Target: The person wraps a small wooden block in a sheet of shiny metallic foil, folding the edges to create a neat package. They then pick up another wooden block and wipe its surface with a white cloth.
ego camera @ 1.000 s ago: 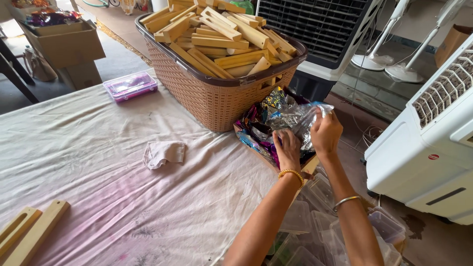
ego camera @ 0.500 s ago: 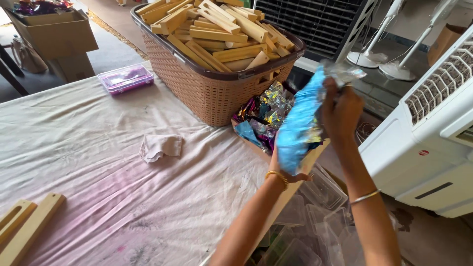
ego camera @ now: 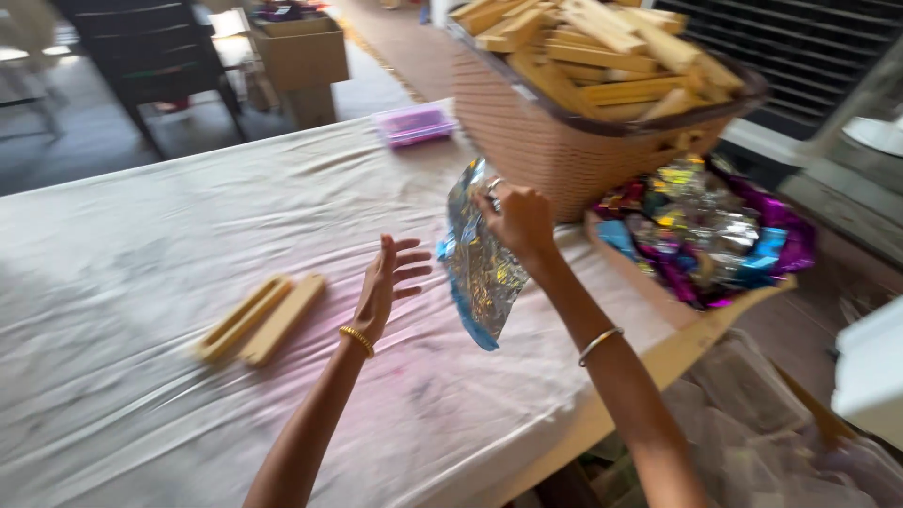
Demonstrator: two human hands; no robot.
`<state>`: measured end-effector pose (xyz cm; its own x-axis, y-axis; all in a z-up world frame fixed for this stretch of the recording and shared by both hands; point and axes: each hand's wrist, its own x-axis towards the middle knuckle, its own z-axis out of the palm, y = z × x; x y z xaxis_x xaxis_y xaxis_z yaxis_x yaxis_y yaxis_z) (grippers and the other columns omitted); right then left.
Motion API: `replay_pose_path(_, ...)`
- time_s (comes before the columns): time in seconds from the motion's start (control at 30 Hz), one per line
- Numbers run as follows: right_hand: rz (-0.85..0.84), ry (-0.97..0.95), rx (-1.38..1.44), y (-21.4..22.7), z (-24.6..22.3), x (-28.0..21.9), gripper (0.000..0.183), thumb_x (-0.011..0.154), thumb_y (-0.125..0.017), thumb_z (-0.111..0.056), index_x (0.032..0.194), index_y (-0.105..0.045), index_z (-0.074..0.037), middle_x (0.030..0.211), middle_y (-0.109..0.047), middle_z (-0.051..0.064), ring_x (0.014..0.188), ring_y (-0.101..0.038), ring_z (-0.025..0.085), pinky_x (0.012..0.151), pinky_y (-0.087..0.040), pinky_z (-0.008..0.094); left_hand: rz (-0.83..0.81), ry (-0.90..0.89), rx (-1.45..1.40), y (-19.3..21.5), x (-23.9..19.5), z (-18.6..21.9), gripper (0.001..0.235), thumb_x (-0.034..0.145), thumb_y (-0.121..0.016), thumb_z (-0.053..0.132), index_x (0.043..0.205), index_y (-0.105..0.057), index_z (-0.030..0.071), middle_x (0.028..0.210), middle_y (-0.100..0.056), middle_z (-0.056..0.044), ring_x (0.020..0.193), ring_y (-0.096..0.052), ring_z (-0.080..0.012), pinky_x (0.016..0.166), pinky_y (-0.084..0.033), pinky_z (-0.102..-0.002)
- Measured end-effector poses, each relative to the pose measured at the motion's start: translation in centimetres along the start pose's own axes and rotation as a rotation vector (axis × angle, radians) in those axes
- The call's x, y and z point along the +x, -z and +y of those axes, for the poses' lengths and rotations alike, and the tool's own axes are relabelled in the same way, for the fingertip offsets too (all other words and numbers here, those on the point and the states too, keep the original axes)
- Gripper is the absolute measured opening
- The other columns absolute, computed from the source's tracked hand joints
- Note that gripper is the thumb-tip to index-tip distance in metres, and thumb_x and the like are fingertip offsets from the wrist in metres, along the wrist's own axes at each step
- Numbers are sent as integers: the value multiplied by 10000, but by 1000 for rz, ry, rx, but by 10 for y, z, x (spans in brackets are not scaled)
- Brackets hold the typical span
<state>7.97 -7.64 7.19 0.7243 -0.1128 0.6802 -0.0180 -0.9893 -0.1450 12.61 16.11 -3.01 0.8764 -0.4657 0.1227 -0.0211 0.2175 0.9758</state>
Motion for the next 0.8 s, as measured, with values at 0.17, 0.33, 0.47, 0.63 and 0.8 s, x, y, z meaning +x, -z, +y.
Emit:
replay_pose_path(0.17,-95,138,100,-92,-101,-25,313,938,-730,-403,938,-741,-91,708,-732,140,636,-732,305,573,-569,440,141,-38,243,89,-62,-8,890,809,-520,744,1428,-459,108,1307,-637,-187,1066,-716,-259,778,-643,-397)
replay_pose_path(0.33,-146,181,137,-164,-146,-30,333,887,-764,-422,859,-742,-91,681,-722,137,621,-727,294,537,-571,427,250,-10,471,145,-71,-38,857,760,-728,642,1363,-569,54,1255,-696,-201,1040,-724,-262,767,-656,-396)
replay_pose_path(0.47,-280,235,302,-178,-144,-30,386,923,-716,-472,866,-730,-91,665,-721,127,569,-724,258,556,-584,409,193,-8,252,158,-78,-26,730,809,-799,485,1337,-600,24,1191,-744,-163,1053,-727,-196,879,-599,-313)
replay_pose_path(0.63,-146,183,462,-200,-101,-38,520,878,-734,-533,896,-725,-13,629,-697,169,552,-689,278,501,-556,431,184,156,228,160,-89,-14,611,845,-805,352,1332,-594,48,1136,-727,-122,1005,-675,-152,824,-562,-289)
replay_pose_path(0.8,-434,-33,496,-205,-76,-49,657,856,-730,-599,692,-675,35,617,-697,170,539,-678,248,541,-540,443,335,33,172,172,-82,-53,383,870,-765,195,1211,-685,42,1081,-770,-93,954,-740,-147,861,-622,-296)
